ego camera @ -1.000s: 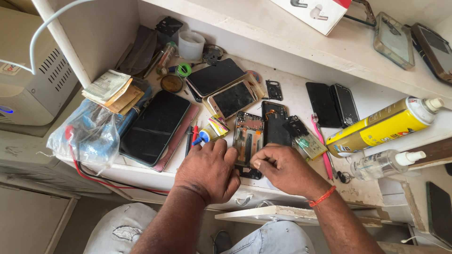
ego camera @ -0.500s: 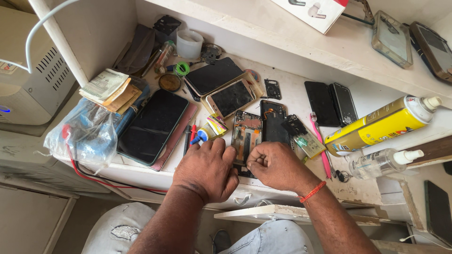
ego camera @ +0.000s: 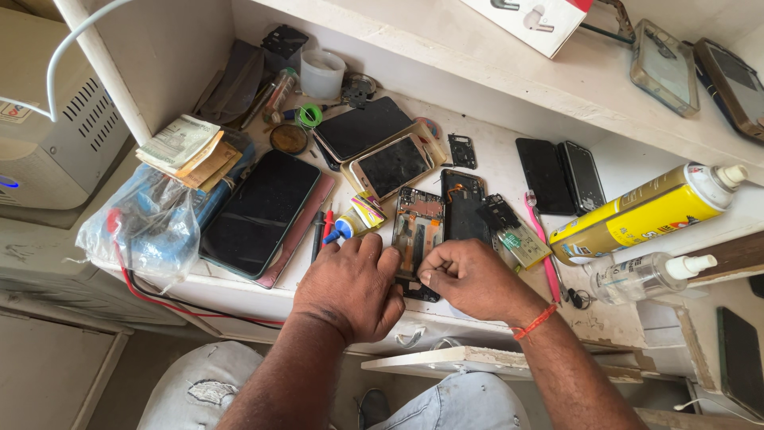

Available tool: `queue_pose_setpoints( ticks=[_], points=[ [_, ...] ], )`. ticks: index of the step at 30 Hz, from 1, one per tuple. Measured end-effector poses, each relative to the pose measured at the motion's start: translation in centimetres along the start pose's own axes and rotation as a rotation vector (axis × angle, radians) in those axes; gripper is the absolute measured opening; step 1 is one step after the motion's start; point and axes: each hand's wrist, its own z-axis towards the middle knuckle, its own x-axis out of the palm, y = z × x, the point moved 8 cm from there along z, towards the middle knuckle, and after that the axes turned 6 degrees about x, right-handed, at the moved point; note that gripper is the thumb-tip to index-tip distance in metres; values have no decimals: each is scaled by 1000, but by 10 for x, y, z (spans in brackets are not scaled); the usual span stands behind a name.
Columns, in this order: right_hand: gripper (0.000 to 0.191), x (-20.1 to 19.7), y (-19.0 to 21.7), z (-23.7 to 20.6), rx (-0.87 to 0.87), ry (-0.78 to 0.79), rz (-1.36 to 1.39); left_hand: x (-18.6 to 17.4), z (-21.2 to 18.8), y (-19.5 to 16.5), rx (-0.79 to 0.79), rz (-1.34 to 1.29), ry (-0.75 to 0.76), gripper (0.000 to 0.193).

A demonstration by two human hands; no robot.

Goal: The person uses a metal prying tool to separate and remove internal components from a disassembled smartphone. They lift the motherboard and other parts, then use a green-handled screwdriver to unscrew and reposition components within the phone's chassis.

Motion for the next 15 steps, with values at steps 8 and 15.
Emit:
queue_pose_setpoints(
  ticks=[8,15],
  points=[
    [12,-90,-46,-48,66,-540,109,-3,-2,0,36,-41,-87,35],
    [19,-97,-73,-63,320,-558,-286,-2,-1,0,17,-13,-57,36]
  ],
)
